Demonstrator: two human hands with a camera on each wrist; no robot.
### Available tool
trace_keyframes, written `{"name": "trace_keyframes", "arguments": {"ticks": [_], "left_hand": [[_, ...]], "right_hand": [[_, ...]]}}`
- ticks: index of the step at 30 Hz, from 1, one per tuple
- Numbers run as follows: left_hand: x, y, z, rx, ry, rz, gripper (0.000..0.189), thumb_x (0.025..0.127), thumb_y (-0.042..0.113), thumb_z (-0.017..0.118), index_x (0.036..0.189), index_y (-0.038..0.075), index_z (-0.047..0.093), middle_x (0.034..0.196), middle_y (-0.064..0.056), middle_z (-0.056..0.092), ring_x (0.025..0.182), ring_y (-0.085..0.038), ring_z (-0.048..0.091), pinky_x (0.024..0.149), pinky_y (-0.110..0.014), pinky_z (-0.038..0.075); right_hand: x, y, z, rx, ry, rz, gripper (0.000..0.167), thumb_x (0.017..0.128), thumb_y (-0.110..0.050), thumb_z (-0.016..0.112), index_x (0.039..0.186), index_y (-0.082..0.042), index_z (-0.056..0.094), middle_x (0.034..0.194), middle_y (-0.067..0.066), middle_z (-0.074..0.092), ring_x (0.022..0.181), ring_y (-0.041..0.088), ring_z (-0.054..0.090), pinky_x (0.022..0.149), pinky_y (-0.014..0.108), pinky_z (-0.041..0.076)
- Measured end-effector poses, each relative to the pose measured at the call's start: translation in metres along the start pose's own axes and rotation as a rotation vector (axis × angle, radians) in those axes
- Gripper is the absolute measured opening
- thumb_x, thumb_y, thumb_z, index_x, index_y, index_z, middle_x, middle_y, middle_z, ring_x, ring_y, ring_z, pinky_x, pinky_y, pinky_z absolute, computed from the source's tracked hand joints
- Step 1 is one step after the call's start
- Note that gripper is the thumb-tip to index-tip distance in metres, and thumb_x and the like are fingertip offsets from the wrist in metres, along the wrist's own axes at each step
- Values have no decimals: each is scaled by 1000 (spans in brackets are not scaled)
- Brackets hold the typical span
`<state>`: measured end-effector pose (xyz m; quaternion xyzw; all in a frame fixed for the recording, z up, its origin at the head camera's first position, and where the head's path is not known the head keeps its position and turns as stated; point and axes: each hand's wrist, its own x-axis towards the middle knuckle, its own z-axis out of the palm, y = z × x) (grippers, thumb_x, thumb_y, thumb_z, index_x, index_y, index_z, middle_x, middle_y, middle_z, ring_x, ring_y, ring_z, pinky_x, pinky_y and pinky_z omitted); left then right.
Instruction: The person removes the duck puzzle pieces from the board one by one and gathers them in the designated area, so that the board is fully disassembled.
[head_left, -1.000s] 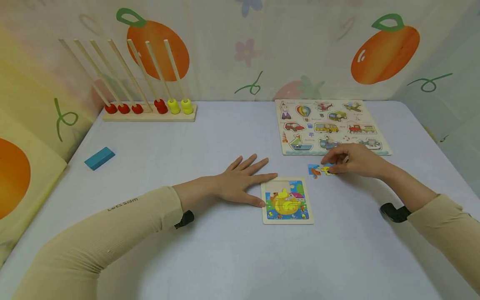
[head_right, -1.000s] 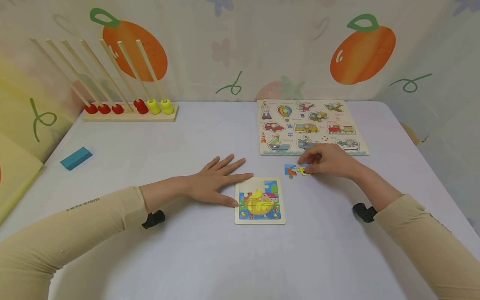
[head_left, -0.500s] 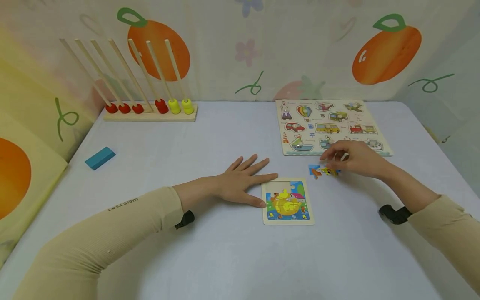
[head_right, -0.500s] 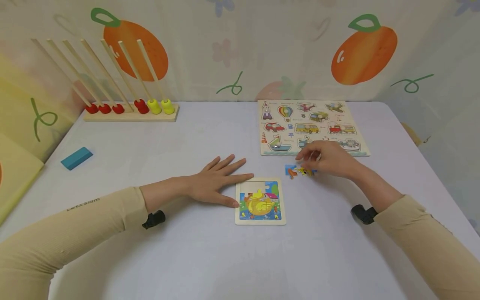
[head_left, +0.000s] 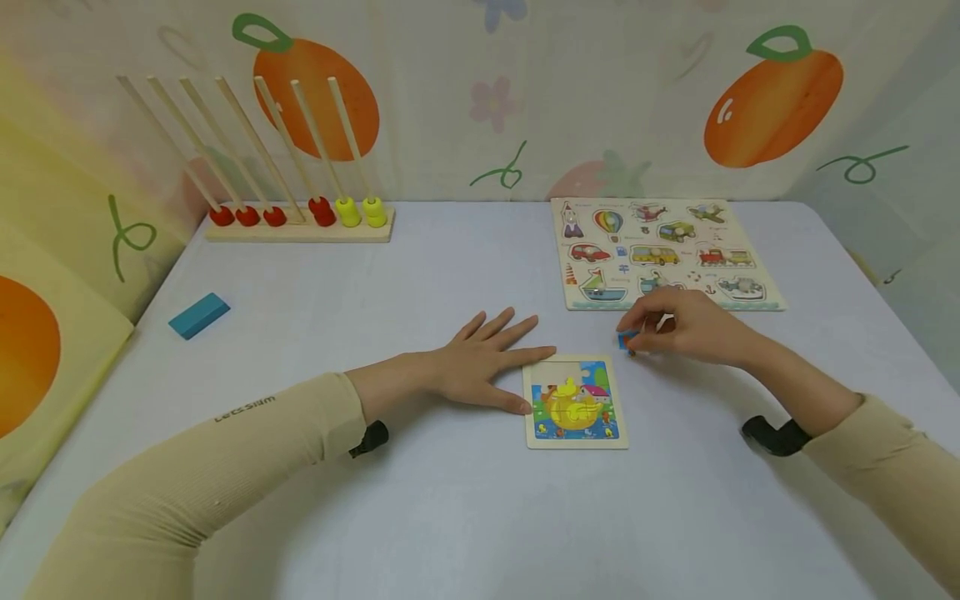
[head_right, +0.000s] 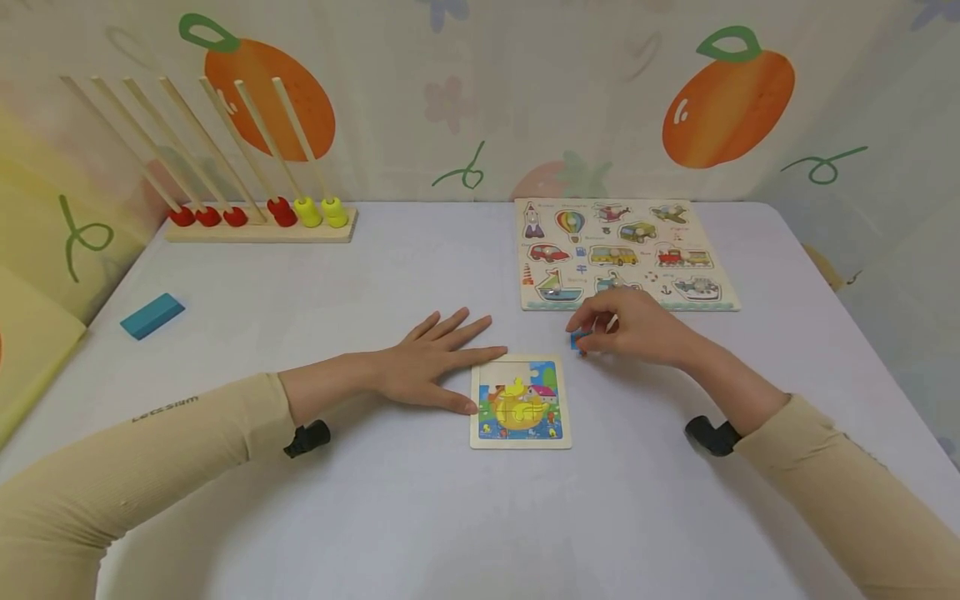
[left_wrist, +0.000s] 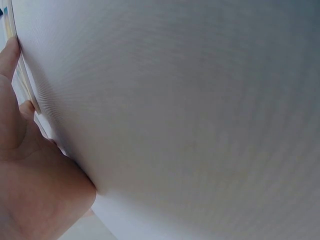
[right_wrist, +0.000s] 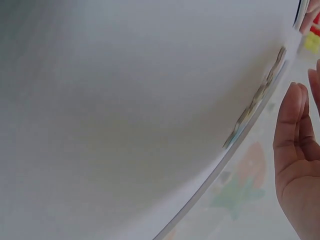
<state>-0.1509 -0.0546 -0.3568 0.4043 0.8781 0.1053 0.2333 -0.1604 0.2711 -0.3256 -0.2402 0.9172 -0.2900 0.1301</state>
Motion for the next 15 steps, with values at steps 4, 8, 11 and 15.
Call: {"name": "trace_keyframes", "arguments": {"ticks": [4,8,11,15], "left_hand": [[1,-1,0,2,-1,0,80,90,67,53,157,43,16,169,2,-9,156,-30,-16,124,-59,-8],[1,-1,1,2,-4,-1,80,90,68,52,157,43,16,169,2,-9,156,-30,-16,124,-59,-8],[1,-1,1,-2,-1,0,80,90,68,52,156,43,16,169,2,-9,156,-30,-16,124,-59,-9],[1,0,0,-8,-1,0,79,90,67,52,156,42,17,169,2,-9,156,-30,-17,124,-59,-9]], "right_hand": [[1,-8,5,9,-10,-14,17,86,-19,77,103,-20,74,99,-4,73,86,8,57,75,19,52],[1,-16,11,19,-32,-32,16,86,-20,77,102,-20,74,97,-4,71,83,9,58,75,20,53],[2,-22,16,31,-50,-48,16,85,-20,78,101,-21,74,96,-4,70,83,10,58,76,21,53],[3,-27,22,52,-76,-71,17,83,-19,80,99,-21,74,96,-5,70,82,11,58,76,22,53]]}}
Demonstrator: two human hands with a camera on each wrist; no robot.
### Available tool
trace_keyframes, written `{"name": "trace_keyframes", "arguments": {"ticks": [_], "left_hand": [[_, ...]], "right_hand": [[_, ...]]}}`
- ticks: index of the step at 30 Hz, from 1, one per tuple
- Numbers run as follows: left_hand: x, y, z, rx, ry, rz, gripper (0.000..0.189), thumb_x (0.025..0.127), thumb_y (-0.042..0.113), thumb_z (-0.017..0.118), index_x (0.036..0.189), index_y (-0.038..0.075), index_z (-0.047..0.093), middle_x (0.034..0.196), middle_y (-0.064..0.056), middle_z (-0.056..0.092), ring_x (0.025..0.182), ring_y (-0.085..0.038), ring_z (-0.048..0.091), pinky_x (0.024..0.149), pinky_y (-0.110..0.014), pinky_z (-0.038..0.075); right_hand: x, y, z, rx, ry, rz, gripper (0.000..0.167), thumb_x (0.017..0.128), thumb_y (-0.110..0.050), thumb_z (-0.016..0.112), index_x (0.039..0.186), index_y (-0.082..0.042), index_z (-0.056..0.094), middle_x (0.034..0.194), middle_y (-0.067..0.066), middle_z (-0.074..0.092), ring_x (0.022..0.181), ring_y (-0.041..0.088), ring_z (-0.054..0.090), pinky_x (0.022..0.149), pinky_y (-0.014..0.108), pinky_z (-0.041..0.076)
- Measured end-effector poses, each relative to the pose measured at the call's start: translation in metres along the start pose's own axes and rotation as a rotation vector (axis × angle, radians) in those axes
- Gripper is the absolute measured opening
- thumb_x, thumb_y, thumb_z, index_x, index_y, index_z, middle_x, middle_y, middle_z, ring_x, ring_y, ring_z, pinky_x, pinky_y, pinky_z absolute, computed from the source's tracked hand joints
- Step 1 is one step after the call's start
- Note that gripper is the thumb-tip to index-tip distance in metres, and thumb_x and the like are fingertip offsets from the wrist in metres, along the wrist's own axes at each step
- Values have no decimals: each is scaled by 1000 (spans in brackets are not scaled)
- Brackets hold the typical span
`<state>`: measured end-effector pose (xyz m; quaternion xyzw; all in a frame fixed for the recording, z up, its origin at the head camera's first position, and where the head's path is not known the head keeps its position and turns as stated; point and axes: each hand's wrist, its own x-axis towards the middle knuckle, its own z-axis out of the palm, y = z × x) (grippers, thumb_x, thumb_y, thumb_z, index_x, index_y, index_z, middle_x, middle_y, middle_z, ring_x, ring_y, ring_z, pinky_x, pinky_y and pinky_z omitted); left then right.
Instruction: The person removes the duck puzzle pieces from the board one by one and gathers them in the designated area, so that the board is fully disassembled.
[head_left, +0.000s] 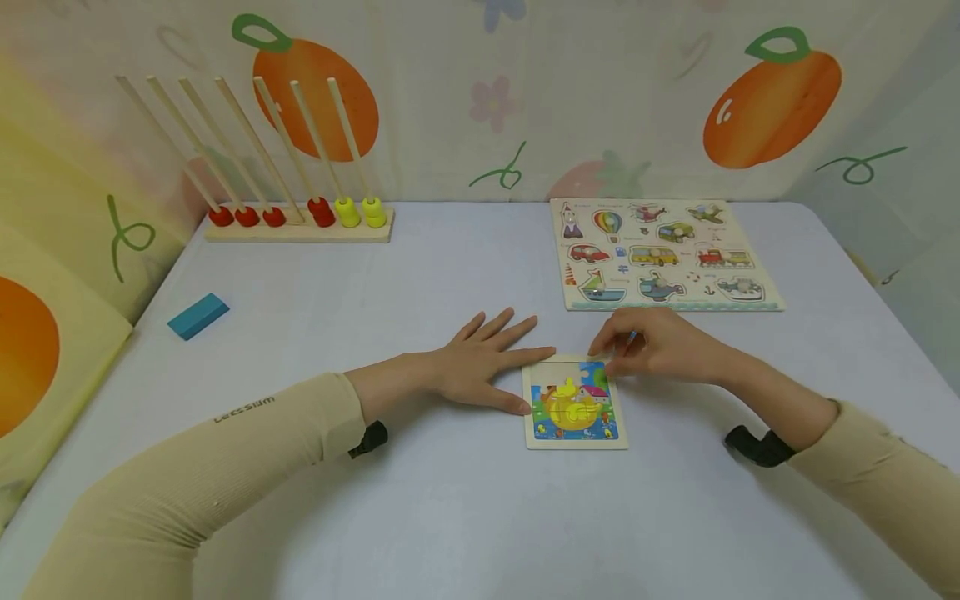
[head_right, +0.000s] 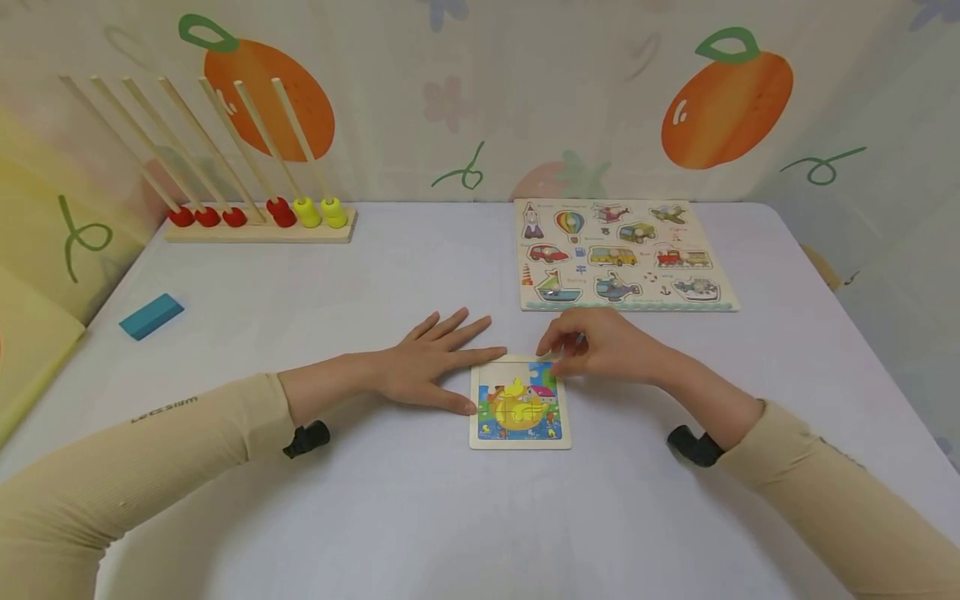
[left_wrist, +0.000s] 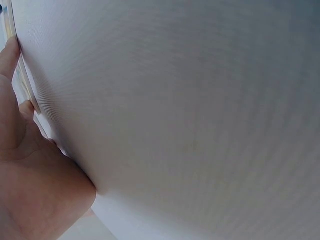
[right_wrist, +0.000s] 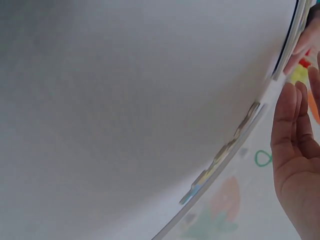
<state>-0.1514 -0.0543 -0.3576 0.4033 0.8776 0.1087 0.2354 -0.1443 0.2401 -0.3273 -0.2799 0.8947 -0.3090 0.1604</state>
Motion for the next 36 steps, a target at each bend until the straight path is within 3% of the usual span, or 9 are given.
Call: {"name": "trace_keyframes", "arguments": {"ticks": [13,23,36], "left_hand": [[-2,0,-1,6,-6,-7,80,90,67,53,157,42,16,169,1,-8,156,-31,-16,124,-59,-8],[-1,0,1,6,5,-3,79,91,67,52,157,42,17,169,1,-8,156,-31,-15,124,-59,-7],[-1,0,-1,13,1,1,79,91,67,51,157,42,16,169,1,-8,156,-31,-15,124,-60,-7]], "right_hand": [[7,-6,14,31,-61,-43,18,81,-17,82,96,-21,75,93,-3,68,82,12,57,75,21,52],[8,-6,19,-25,-69,-73,20,78,-21,84,95,-22,74,91,-5,65,80,11,54,72,20,50],[6,-6,20,-85,-74,-47,21,76,-19,85,94,-23,74,95,-5,63,78,12,53,69,20,48]]}}
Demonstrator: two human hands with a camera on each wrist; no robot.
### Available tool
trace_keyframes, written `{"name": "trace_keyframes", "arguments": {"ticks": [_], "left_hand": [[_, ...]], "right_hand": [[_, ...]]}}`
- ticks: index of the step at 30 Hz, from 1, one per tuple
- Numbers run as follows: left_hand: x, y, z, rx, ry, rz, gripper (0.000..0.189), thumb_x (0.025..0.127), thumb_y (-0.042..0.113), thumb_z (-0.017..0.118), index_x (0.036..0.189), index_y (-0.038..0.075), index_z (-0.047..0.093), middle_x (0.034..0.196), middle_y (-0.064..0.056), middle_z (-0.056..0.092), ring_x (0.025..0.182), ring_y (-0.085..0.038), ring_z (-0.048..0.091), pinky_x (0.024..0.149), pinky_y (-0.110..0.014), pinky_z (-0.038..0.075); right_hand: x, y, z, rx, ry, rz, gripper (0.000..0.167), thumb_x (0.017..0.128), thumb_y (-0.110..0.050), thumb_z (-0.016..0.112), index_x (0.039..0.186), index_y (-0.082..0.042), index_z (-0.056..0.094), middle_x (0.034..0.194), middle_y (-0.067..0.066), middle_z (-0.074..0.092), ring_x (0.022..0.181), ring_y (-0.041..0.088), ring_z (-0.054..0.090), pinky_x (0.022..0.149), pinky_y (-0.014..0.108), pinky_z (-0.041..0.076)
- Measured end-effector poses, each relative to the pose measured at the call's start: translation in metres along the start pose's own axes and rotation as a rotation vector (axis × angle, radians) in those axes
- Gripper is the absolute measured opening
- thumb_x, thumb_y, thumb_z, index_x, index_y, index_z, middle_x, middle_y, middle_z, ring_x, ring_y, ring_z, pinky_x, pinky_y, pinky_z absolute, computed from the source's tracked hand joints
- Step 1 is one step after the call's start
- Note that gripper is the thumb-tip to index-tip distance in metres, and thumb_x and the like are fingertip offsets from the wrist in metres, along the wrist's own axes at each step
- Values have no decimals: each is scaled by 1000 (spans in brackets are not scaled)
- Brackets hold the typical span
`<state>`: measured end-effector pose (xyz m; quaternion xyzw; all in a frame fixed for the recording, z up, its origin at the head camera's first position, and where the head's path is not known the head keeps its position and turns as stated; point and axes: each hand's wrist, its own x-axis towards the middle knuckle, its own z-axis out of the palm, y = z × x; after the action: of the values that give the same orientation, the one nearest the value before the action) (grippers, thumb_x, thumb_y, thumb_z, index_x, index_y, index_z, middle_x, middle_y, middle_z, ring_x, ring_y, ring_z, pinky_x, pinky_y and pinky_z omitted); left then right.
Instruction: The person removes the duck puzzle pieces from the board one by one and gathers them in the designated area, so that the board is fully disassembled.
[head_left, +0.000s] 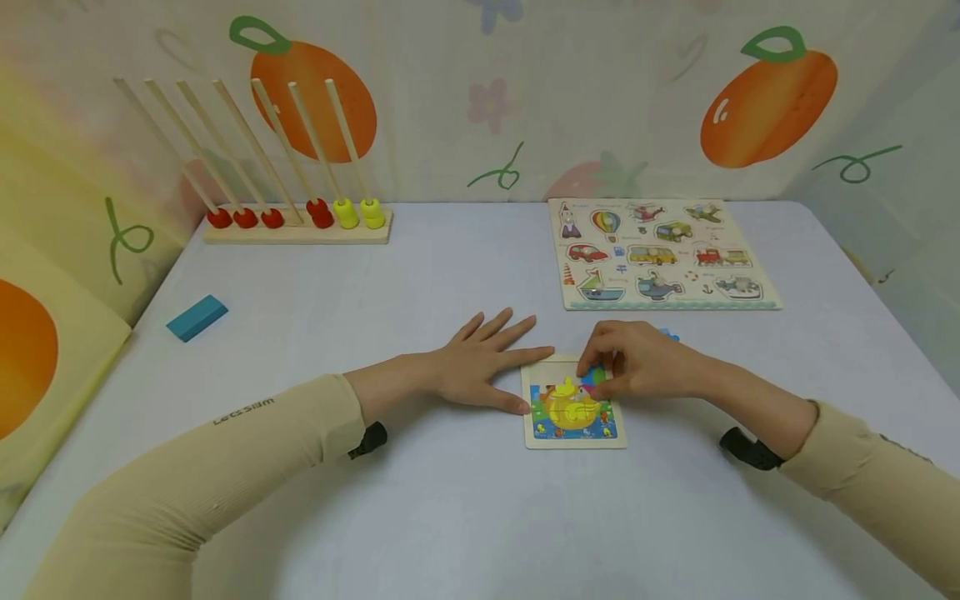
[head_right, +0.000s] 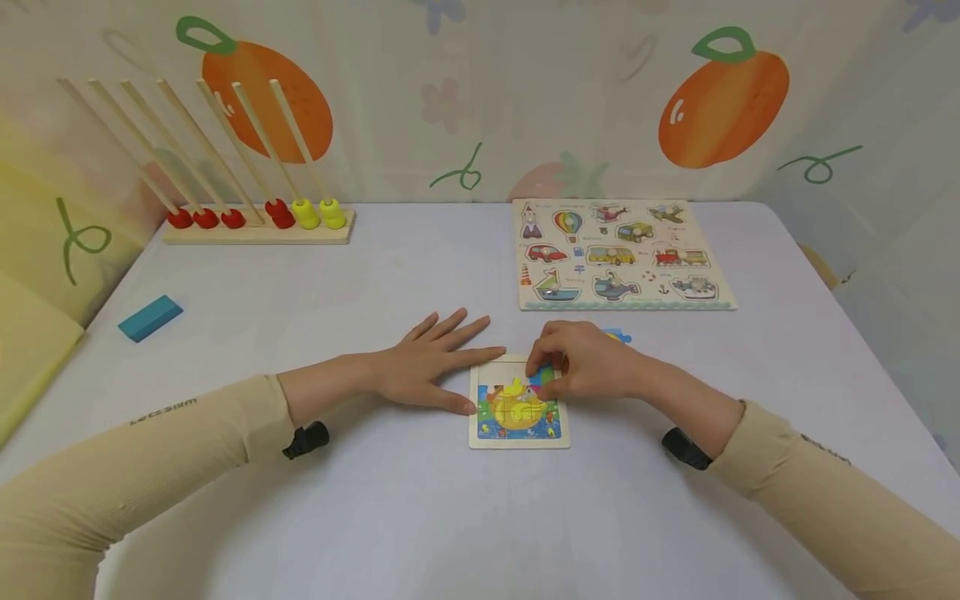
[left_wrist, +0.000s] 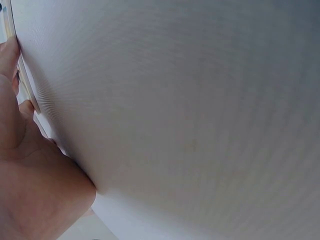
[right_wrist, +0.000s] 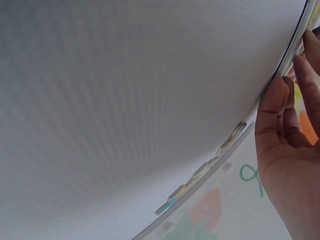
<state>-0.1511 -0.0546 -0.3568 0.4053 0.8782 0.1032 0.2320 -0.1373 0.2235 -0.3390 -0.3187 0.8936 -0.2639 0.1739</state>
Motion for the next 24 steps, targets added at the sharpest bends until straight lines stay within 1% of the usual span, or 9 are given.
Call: {"name": "trace_keyframes", "arguments": {"ticks": [9,13,19,24], "left_hand": [[0,0,0,1,5,-1,79,91,67,52,157,41,17,169,0,-7,156,-32,-14,124,-60,-6],[0,1,-1,1,2,-1,79,91,67,52,157,41,17,170,0,-7,156,-32,-14,124,-60,-6],[-1,1,-1,-5,-3,-7,79,91,67,52,157,42,17,169,1,-8,156,-31,-15,124,-60,-7],[-2,1,-2,-9,-2,-5,79,91,67,52,157,42,16,169,1,-8,156,-31,-15,124,-60,-7]], "right_hand": [[1,0,1,-18,12,-12,22,75,-21,87,92,-23,73,96,-5,61,80,12,51,70,20,46],[1,0,1,-43,29,-23,22,74,-21,87,90,-25,73,98,-6,60,85,12,51,73,21,44],[1,-2,2,-91,59,-45,22,72,-22,88,87,-29,73,103,-8,61,97,11,50,79,27,43],[1,-4,2,-112,69,-61,23,72,-22,88,87,-29,73,101,-11,64,97,9,51,81,28,44]]}}
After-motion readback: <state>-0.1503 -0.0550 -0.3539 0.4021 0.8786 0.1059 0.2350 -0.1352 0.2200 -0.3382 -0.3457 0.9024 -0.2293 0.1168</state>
